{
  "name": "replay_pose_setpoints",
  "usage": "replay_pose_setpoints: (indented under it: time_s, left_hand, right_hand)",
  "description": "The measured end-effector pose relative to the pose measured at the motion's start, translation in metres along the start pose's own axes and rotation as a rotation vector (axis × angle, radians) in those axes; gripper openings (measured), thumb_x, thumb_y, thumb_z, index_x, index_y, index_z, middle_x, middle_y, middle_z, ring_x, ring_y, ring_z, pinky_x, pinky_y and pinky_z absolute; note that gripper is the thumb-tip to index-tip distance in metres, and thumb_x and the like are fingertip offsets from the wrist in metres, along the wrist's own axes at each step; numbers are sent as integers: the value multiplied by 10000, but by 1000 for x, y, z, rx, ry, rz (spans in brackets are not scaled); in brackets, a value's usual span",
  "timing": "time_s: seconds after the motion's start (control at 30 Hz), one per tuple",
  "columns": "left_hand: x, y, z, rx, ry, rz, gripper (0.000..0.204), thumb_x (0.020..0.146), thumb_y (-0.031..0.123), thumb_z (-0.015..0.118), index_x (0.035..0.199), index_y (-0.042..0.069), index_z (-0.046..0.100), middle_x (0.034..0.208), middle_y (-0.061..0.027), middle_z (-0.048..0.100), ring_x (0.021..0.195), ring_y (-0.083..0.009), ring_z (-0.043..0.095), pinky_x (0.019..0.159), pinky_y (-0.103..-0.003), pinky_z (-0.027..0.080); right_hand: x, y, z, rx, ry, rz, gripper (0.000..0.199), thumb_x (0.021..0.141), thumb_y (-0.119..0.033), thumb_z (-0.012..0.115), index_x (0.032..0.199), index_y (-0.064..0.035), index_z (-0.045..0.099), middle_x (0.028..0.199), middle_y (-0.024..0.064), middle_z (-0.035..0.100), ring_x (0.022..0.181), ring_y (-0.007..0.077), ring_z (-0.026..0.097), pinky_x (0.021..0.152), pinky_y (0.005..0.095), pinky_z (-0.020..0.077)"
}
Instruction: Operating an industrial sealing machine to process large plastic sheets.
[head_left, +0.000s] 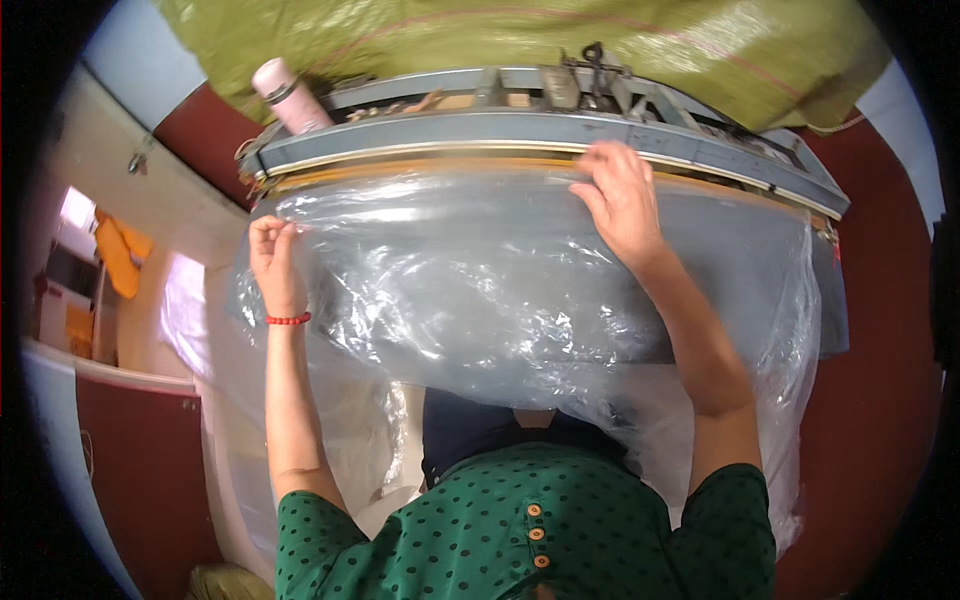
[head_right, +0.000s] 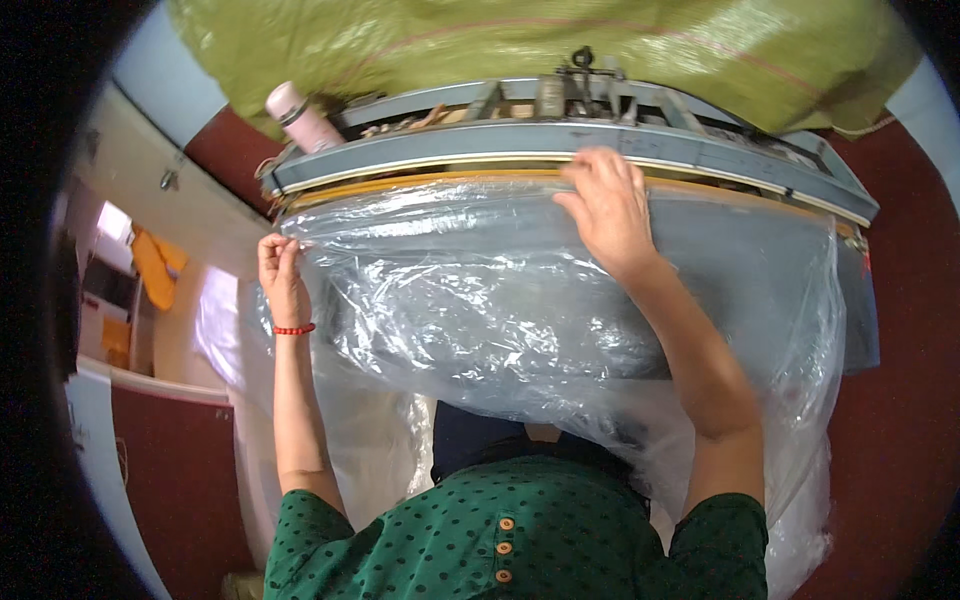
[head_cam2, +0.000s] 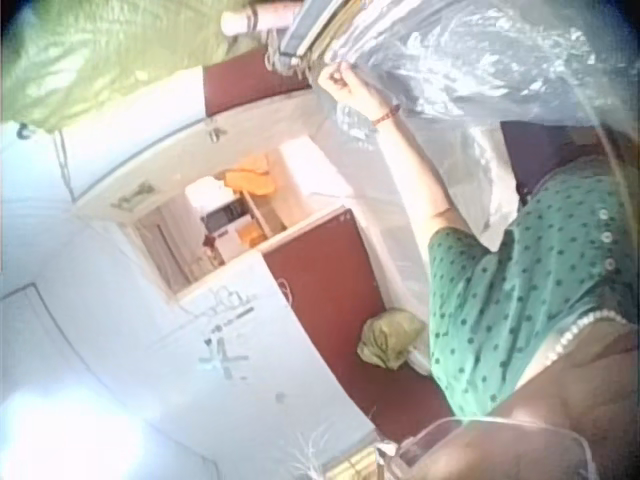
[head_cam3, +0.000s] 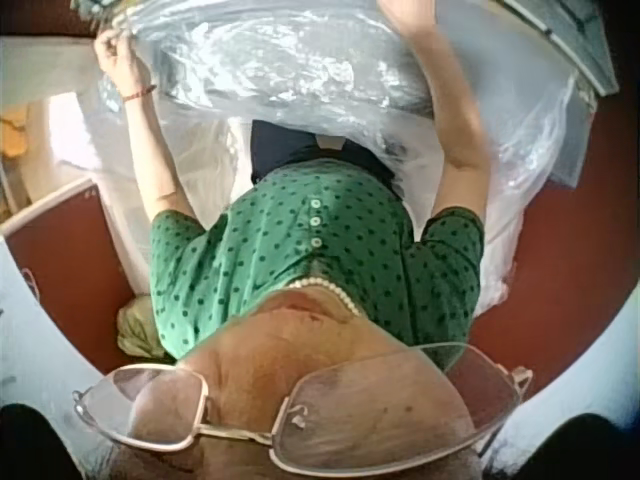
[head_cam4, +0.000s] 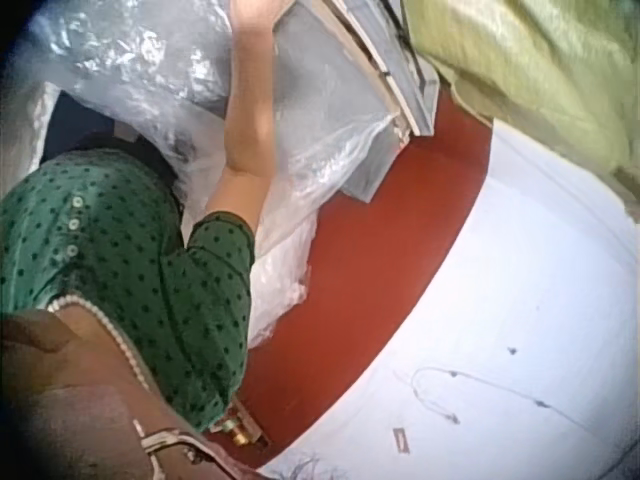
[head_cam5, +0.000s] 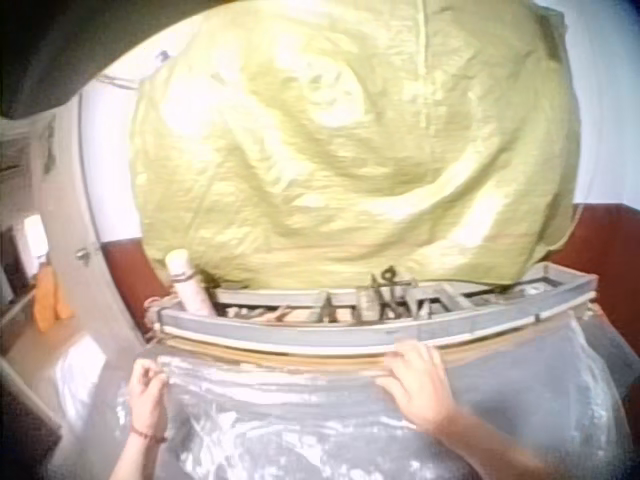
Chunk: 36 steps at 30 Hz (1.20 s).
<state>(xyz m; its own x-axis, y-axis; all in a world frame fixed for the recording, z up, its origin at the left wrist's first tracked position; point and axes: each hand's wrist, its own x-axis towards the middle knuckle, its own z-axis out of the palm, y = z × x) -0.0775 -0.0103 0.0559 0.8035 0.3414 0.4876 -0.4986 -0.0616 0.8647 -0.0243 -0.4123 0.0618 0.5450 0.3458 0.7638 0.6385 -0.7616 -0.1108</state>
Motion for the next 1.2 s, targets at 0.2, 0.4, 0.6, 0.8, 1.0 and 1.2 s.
replay_pose_setpoints:
  time_s: [0.2, 0.4, 0.6, 0.8, 1.0, 1.2]
  left_hand:
    - [-25, -20, -50, 784, -85, -305, 222, 758, 99, 603, 941, 5, 518, 1021, -87, 527, 977, -164, 466, 837, -255, 356]
    - [-84, -2, -17, 1200, -520, 37, 592, 662, 215, 667, 1193, 71, 446, 1290, -176, 349, 1219, -360, 264, 978, -427, 243]
    - [-102, 14, -6, 1227, -603, 56, 511, 680, 174, 652, 1147, 59, 478, 1262, -183, 376, 1202, -356, 296, 955, -428, 272]
    - [-156, 38, -3, 543, -486, -693, 212, 812, 187, 516, 789, -4, 606, 730, -87, 615, 674, -164, 570, 645, -284, 456]
    - [-206, 25, 69, 126, -665, -569, 225, 866, 224, 480, 884, 8, 540, 923, -93, 591, 886, -138, 531, 762, -270, 416]
    - [-114, 67, 81, -601, 8, -656, 195, 878, 183, 449, 1045, 88, 489, 702, 10, 503, 578, -48, 440, 507, -168, 381]
  right_hand:
    - [-64, 48, 0, 633, -46, 709, 167, 767, -186, 624, 759, -21, 596, 649, -17, 559, 624, 67, 495, 590, 216, 412]
    - [-176, 154, -137, -108, 7, 801, 219, 775, -218, 593, 773, 1, 600, 634, 77, 570, 597, 103, 486, 572, 260, 403]
    - [-234, 194, -207, -393, -57, 923, 249, 790, -265, 572, 784, -16, 587, 660, 110, 581, 601, 183, 526, 600, 309, 418]
    - [-233, 187, -211, -424, -41, 973, 272, 797, -291, 560, 780, -20, 576, 672, 117, 579, 612, 210, 541, 602, 311, 419]
    - [-241, 199, -210, -443, -54, 939, 272, 796, -305, 557, 786, -34, 574, 681, 117, 579, 614, 216, 542, 605, 314, 417]
    - [-239, 192, -208, -407, -40, 982, 267, 793, -304, 561, 786, -37, 568, 665, 118, 566, 595, 224, 520, 595, 316, 411]
